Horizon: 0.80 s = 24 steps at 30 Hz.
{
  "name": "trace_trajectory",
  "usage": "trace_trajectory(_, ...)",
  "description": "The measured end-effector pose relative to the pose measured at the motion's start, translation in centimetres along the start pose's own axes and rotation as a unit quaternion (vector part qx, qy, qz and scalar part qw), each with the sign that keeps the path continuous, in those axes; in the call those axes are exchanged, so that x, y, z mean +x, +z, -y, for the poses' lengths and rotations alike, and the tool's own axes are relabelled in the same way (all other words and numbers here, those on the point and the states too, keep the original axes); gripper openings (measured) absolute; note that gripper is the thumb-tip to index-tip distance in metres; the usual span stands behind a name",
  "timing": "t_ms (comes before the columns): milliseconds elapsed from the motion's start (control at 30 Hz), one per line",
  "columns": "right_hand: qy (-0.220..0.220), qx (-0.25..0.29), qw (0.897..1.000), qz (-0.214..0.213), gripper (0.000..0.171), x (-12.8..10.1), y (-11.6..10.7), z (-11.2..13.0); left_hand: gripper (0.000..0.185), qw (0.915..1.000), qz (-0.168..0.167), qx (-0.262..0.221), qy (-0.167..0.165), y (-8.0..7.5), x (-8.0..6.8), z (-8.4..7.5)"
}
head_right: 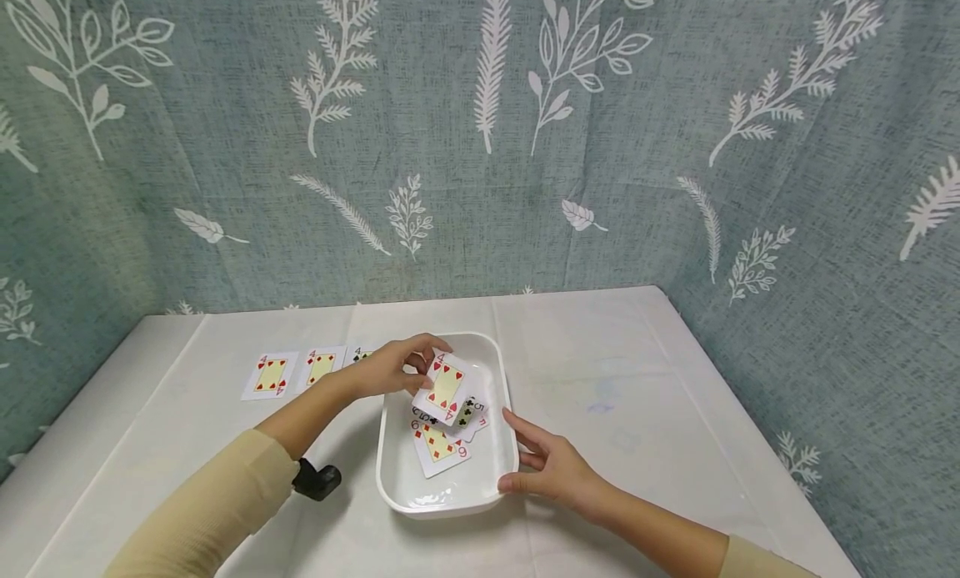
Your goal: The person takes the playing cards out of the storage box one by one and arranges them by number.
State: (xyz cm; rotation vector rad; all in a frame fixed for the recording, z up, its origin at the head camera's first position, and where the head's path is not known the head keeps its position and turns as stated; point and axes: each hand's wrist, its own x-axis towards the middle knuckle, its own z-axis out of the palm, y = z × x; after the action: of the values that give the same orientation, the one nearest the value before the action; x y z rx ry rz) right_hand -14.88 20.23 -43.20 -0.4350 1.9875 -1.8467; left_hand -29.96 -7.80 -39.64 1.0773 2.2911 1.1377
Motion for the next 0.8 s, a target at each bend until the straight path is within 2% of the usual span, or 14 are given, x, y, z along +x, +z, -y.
trace_trajectory(333,0.005,-0.008,1.000,-0.004,0.094,-0.1,0.1,0.1,0.058,0.9961,-0.055,-0.068,0.002,-0.8,-1.6,0.1)
trace_trajectory(800,-0.003,0.003,1.000,0.002,0.093,-0.1,0.0,-0.1,0.059,0.9879,-0.116,-0.103,-0.013,-2.3,-3.5,0.7)
